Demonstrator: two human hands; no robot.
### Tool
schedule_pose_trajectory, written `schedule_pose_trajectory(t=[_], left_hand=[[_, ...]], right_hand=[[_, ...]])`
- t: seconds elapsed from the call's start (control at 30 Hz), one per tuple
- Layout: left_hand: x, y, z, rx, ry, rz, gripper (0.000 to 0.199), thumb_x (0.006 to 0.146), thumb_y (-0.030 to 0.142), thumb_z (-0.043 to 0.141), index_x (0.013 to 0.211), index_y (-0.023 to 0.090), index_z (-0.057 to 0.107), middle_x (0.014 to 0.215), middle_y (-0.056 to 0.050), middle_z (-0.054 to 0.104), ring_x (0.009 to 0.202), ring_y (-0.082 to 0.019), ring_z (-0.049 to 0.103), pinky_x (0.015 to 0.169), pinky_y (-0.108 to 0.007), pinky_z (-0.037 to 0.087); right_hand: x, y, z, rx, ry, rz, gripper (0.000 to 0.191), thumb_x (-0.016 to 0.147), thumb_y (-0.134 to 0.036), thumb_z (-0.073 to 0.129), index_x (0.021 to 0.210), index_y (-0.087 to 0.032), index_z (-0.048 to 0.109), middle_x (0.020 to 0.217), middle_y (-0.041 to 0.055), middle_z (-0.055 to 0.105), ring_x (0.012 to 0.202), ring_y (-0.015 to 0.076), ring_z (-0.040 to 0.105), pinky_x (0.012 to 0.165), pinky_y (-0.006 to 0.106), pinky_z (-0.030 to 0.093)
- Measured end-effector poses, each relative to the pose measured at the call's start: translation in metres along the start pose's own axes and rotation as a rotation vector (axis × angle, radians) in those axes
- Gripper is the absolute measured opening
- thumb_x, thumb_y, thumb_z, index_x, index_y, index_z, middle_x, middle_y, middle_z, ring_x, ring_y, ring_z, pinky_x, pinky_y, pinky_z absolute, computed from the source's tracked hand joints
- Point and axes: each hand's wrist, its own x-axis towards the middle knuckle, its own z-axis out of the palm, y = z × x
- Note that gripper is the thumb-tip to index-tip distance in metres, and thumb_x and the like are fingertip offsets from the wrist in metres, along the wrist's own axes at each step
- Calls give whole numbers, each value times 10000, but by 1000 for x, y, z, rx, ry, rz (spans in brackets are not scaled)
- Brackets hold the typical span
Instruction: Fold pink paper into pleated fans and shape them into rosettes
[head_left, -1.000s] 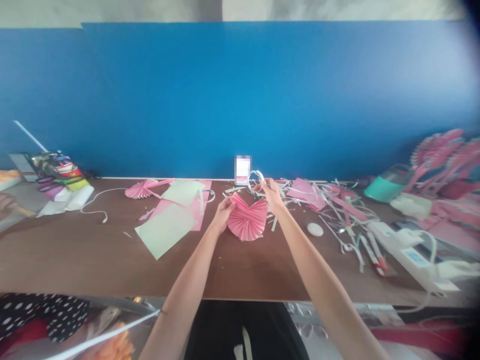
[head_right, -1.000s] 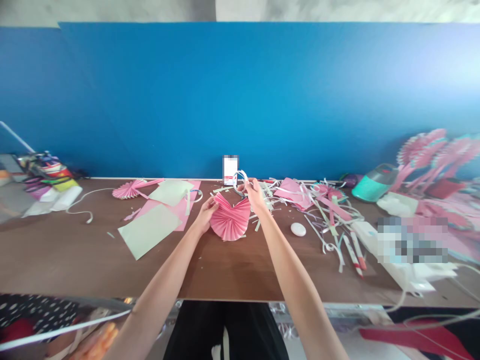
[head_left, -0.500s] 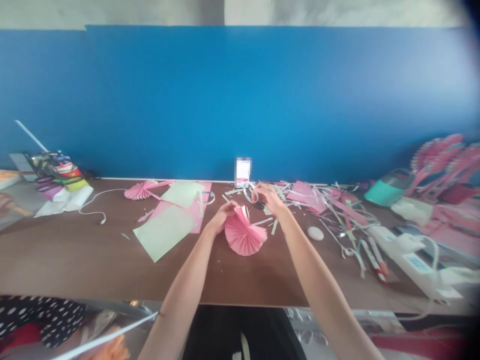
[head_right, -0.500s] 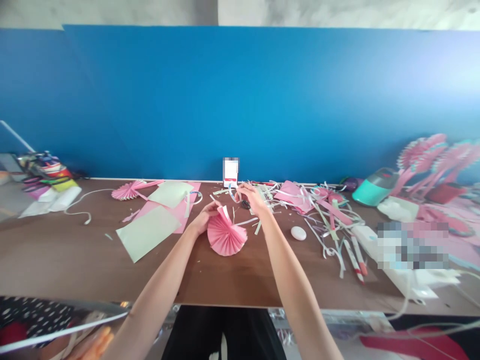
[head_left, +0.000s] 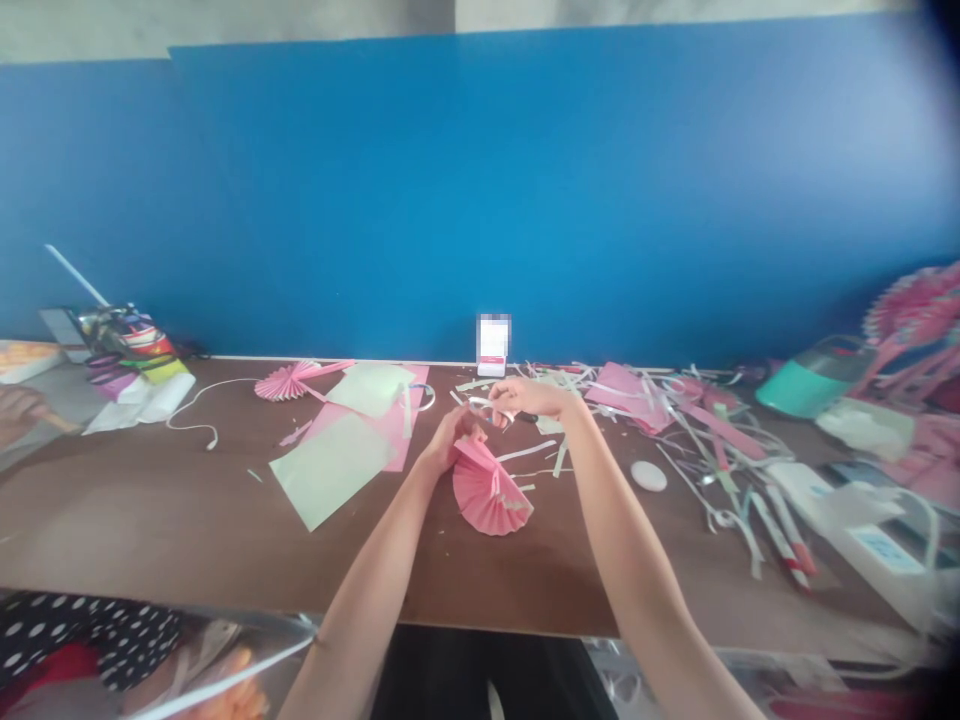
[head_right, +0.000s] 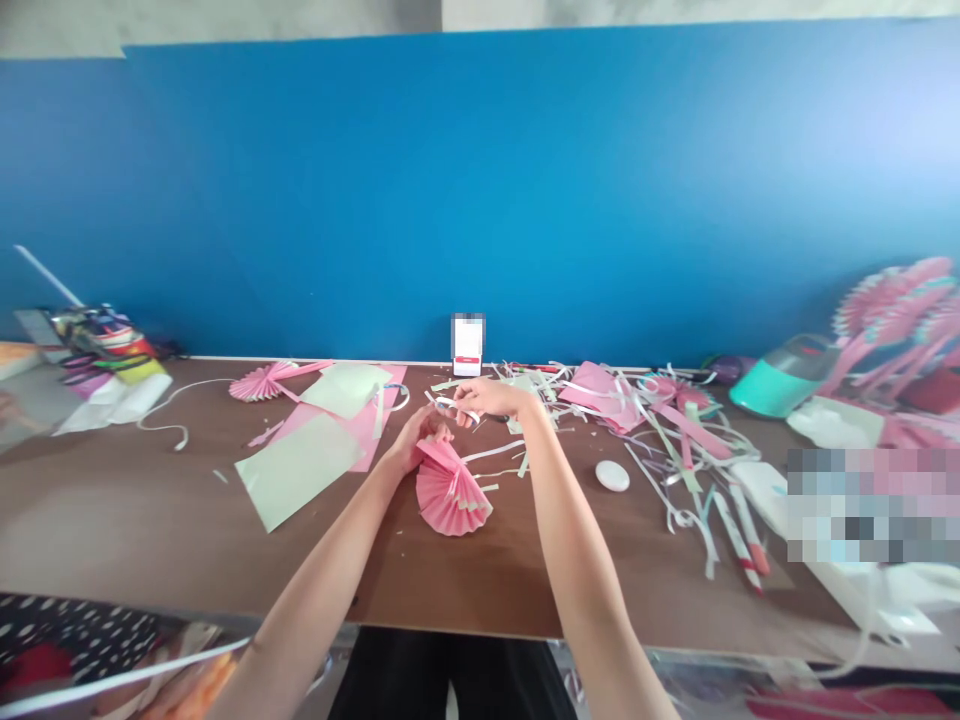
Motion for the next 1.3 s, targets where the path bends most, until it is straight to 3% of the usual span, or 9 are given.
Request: schedule_pose_trajectory(t=[0.13,0.37,0.7,0.8,0.9,1.1,1.2,1.3], left_hand=[[0,-2,2,62,7,61,428,796,543,610,734,120,635,481,-7,523,547,-144,571,621,-271,448],[-3,-2,6,34,29,134,283,721,387,745,810,145,628,695,-12,615,612,-102,580,595,-219,413],[-9,9,14,-81,26,103,250,713,352,753,741,131,640,679,-20,596,578,-79,533,523,-202,371],[-6,8,10,-97,133,130,285,690,377,771,667,140,615,588,18,529,499,-53,472,487,-196,341],[-2,6,7,-84,197,188,286,678,376,781,644,147,613,570,29,510,532,-59,493,558,-206,392],[-4,3,9,24,88,207,265,679,366,784,731,143,650,675,-5,596,591,-74,518,617,-230,408],[-4,1,10,68,97,225,289,661,359,797,828,160,672,695,1,610,611,-83,535,617,-232,404],[-3,0,8,118,129,280,272,702,391,759,806,156,672,637,9,581,566,-71,493,563,-220,361]], right_hand=[[-2,-7,3,-47,-3,-32,302,851,-475,602,930,-184,604,903,69,722,843,192,659,773,323,462],[0,-14,12,-25,-13,-57,301,869,-467,578,924,-171,577,886,84,724,840,190,661,728,308,466],[6,-7,12,-71,40,-44,277,880,-441,574,923,-167,596,889,71,710,789,165,653,683,283,470],[7,-6,13,-50,47,-38,259,885,-423,575,938,-171,599,872,72,714,800,170,659,679,279,475],[8,-6,14,-39,51,-33,243,886,-404,582,943,-170,612,859,76,717,799,174,664,667,274,481],[14,-5,19,-20,123,13,186,896,-349,582,924,-167,611,860,72,716,770,158,667,645,252,498],[16,-6,23,-8,172,56,140,888,-298,592,893,-159,608,834,75,716,752,155,666,623,239,495],[17,-8,25,-8,196,73,134,876,-289,605,871,-155,610,800,74,712,717,145,650,598,229,482]])
